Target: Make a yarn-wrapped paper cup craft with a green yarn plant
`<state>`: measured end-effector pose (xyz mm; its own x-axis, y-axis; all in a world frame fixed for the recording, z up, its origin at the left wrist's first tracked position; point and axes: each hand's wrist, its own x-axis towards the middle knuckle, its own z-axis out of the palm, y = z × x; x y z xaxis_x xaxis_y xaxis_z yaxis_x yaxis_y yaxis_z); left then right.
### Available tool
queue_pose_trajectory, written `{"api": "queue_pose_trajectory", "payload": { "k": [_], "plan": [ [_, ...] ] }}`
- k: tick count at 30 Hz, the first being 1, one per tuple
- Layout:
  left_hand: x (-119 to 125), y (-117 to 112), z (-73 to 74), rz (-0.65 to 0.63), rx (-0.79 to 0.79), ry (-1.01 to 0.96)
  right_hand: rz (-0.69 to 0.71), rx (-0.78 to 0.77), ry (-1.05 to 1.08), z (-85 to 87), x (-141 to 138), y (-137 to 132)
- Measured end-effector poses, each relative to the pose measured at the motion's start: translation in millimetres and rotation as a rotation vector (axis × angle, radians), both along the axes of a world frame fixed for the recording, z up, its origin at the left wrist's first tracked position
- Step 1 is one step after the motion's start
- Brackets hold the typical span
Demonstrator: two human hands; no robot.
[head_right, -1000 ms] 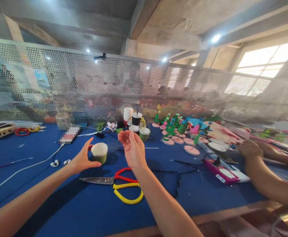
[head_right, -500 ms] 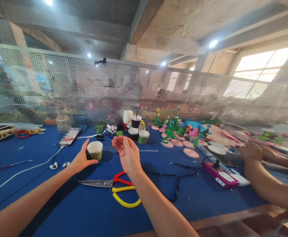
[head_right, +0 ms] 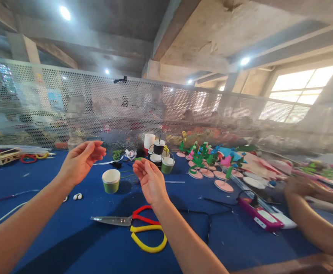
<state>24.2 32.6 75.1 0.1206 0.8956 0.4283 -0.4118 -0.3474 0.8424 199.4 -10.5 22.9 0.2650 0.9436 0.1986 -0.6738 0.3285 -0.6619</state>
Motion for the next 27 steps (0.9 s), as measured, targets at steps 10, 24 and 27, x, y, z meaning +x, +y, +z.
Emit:
{"api": "queue_pose_trajectory", "payload": {
  "k": [10,24,27],
  "plan": [
    [-1,-7,-13.2,0.043,-0.302,-0.265,-0.114,-0.017,-0.009,6.5,3,-2],
    [-9,-40,-62.9,-0.217,-0.042,0.551,0.034,0.038,-0.948,-8.4,-26,-28],
    [-6,-43,-63.5,-0.202,-0.093,0.591,0.123,0.011,-0.939,-15.2,-28,-28]
  ]
}}
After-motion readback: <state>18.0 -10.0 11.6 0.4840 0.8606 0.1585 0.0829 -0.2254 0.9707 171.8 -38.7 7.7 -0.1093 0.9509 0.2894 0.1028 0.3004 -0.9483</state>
